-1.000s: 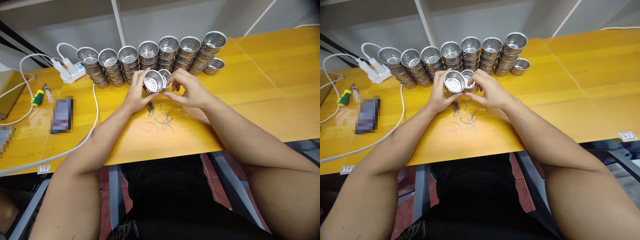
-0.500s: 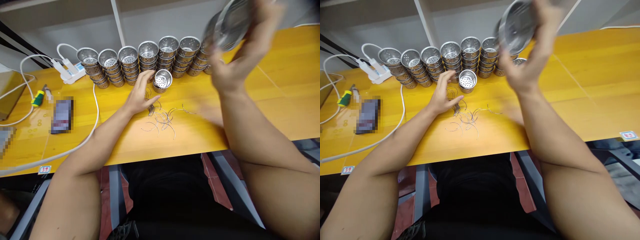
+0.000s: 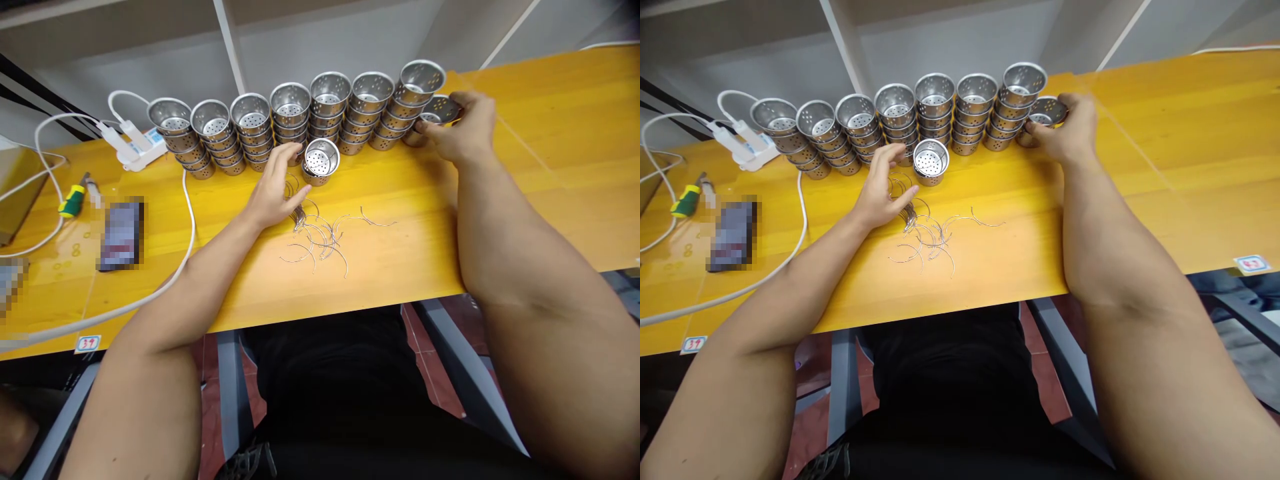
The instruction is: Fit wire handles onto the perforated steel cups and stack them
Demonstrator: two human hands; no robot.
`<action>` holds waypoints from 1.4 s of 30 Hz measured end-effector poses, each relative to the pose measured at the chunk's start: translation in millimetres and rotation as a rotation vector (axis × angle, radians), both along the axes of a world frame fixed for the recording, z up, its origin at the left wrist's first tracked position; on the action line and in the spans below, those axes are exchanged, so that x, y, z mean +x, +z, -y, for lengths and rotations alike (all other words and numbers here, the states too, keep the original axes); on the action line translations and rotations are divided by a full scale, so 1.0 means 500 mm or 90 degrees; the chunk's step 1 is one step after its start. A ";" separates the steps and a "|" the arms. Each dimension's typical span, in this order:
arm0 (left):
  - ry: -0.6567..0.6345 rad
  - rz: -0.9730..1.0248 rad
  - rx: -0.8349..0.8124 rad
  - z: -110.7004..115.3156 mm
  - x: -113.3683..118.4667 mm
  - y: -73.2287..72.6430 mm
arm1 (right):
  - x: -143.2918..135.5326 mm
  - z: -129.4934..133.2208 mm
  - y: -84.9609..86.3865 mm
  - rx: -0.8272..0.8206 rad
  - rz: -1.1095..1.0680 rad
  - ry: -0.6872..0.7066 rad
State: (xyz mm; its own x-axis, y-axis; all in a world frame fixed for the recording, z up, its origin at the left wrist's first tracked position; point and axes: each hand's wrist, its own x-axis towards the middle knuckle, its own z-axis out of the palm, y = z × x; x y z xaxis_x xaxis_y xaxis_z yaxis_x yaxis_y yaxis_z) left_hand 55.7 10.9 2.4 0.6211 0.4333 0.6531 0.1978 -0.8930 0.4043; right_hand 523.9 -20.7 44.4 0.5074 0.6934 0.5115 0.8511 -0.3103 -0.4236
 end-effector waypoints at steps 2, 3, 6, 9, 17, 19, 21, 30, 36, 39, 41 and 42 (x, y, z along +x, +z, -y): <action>-0.008 0.006 0.001 -0.001 0.000 -0.001 | -0.008 0.006 0.009 -0.058 -0.036 -0.032; -0.013 0.008 0.003 -0.002 0.001 -0.002 | -0.012 0.009 0.014 -0.082 -0.061 -0.053; -0.019 0.003 0.004 -0.002 0.001 -0.002 | -0.027 0.016 0.025 -0.098 -0.071 -0.057; -0.021 0.000 -0.002 -0.001 0.000 -0.001 | -0.036 0.016 0.024 -0.104 -0.098 -0.043; 0.005 -0.009 -0.015 0.007 0.003 0.003 | 0.046 0.027 0.048 0.412 -0.097 0.041; 0.008 -0.005 -0.015 0.008 0.004 0.003 | 0.033 0.048 0.076 0.550 -0.020 0.166; 0.008 -0.002 -0.017 0.007 0.003 0.002 | -0.023 0.075 0.100 0.567 0.008 0.288; -0.012 -0.016 -0.036 0.002 -0.002 -0.013 | -0.319 0.123 0.014 -0.054 -0.021 0.742; -0.004 -0.025 -0.045 0.000 -0.002 -0.016 | -0.327 0.099 -0.008 0.000 -0.079 0.704; -0.005 -0.031 -0.056 -0.004 -0.003 -0.018 | -0.333 0.105 0.005 0.027 -0.102 0.698; -0.004 -0.038 -0.072 -0.005 -0.004 -0.019 | -0.337 0.109 0.007 0.035 -0.084 0.697; -0.005 -0.042 -0.082 -0.005 -0.005 -0.018 | -0.339 0.110 0.006 0.037 -0.068 0.696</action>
